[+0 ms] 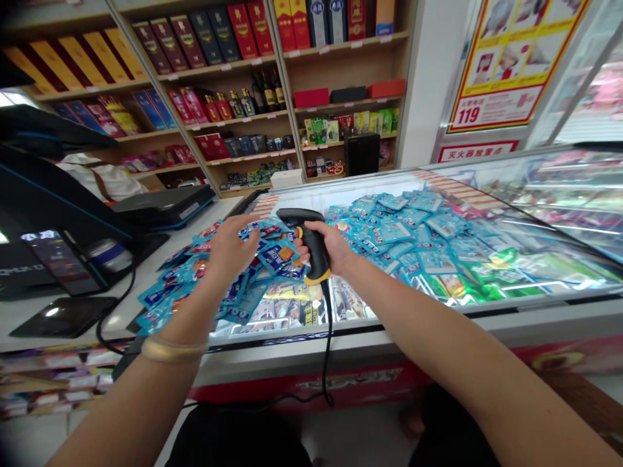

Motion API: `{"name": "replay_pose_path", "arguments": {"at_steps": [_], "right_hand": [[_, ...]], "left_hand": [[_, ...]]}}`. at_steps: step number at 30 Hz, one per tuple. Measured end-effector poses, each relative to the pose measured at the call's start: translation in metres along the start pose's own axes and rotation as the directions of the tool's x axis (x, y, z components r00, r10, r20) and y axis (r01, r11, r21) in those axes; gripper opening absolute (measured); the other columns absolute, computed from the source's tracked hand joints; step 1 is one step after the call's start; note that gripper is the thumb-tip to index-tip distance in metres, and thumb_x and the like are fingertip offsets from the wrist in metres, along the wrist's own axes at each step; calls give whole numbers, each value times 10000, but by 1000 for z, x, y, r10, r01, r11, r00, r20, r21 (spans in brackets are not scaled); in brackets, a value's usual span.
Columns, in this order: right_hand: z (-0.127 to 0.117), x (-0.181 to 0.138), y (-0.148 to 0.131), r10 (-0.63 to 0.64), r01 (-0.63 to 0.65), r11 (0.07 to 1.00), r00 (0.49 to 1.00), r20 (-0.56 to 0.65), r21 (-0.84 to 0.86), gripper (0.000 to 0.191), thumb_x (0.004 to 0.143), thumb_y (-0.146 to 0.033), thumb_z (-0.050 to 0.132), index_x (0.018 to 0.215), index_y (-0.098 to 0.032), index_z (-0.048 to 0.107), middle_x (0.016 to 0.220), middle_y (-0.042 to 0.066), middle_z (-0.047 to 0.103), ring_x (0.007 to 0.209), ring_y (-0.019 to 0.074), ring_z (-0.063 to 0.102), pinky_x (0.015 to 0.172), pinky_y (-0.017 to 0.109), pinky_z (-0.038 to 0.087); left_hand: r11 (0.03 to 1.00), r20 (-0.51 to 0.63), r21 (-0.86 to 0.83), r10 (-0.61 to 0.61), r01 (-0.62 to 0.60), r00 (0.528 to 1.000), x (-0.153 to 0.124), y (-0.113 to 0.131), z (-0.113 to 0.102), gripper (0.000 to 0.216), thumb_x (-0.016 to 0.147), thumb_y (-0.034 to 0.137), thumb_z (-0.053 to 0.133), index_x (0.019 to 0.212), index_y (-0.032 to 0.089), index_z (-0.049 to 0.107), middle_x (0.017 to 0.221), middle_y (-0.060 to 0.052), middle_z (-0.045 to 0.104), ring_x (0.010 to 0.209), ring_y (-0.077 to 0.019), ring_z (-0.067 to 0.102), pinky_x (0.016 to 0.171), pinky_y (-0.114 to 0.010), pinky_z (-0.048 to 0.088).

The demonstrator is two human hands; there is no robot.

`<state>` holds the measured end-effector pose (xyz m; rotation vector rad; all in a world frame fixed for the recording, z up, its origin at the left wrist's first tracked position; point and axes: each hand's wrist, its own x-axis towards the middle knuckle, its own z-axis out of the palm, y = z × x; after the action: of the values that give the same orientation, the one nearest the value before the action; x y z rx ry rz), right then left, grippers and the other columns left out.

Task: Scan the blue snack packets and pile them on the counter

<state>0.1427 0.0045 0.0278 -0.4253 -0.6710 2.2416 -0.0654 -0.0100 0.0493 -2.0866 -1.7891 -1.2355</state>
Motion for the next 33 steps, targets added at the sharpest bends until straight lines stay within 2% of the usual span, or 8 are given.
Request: {"name": "replay_pose_path", "arguments": {"at_steps": [7, 10, 14, 18, 22, 27, 30, 33], "right_hand": [[-44, -60, -63, -172, 168, 985, 973, -154, -40, 123, 874, -275, 530, 914, -159, 545, 673, 21, 535, 486, 91, 436, 402, 169, 423], [-60, -76, -69, -198, 199, 980, 956, -215, -20, 123, 862, -273, 534, 911, -160, 547, 676, 20, 525, 485, 90, 429, 401, 168, 424], [-71, -80, -65, -189, 200, 979, 951, -245, 24, 114, 869, -268, 513, 893, -164, 550, 675, 19, 504, 481, 93, 413, 382, 169, 406], [-70, -77, -61, -200, 209, 978, 957, -211, 22, 92, 868, -260, 515, 881, -174, 546, 670, 16, 497, 494, 101, 411, 393, 171, 405], [-66, -78, -61, -203, 205, 979, 957, -207, -10, 82, 856, -250, 522, 873, -172, 542, 678, 23, 504, 504, 104, 405, 395, 171, 395], [-62, -81, -57, -195, 183, 980, 966, -172, -80, 80, 850, -249, 523, 864, -173, 547, 684, 24, 501, 504, 106, 390, 393, 183, 380], [-62, -82, -54, -148, 131, 980, 982, -113, -150, 88, 835, -259, 562, 852, -174, 547, 687, 19, 499, 509, 108, 390, 403, 200, 380], [-65, -82, -51, -90, 75, 972, 994, -58, -221, 117, 820, -270, 592, 854, -167, 549, 692, 21, 507, 512, 107, 401, 419, 213, 385]], "left_hand": [[985, 234, -171, 59, -19, 971, 1, 75, 76, 334, 828, 259, 612, 1126, 157, 723, 1187, -135, 702, 1153, -283, 625, 1061, -397, 449], [990, 317, -139, 38, 6, 948, -2, 84, 102, 315, 796, 321, 676, 1063, 165, 734, 1130, -151, 706, 1120, -310, 636, 1038, -417, 456], [999, 375, -15, -32, 41, 927, -7, 76, 122, 306, 697, 388, 774, 891, 157, 726, 1007, -188, 707, 1096, -385, 636, 1005, -480, 453], [989, 389, -62, -98, 131, 916, -7, 67, 126, 402, 586, 398, 850, 884, 185, 686, 930, -163, 719, 1066, -397, 649, 971, -479, 470], [914, 362, -243, -226, 326, 904, -8, 66, 121, 459, 596, 330, 850, 984, 199, 643, 934, -131, 725, 974, -357, 700, 872, -427, 526], [625, 468, -521, -360, 581, 807, -7, 66, 111, 216, 833, 312, 631, 1001, 192, 568, 740, -35, 684, 581, -222, 698, 599, -352, 569], [439, 506, -634, -388, 637, 771, -4, 67, 105, 139, 863, 248, 558, 987, 186, 559, 715, -8, 681, 587, -196, 714, 629, -360, 603], [360, 497, -686, -403, 632, 769, -2, 67, 101, 135, 862, 239, 546, 981, 184, 580, 691, 0, 689, 629, -195, 735, 689, -383, 626]]}}
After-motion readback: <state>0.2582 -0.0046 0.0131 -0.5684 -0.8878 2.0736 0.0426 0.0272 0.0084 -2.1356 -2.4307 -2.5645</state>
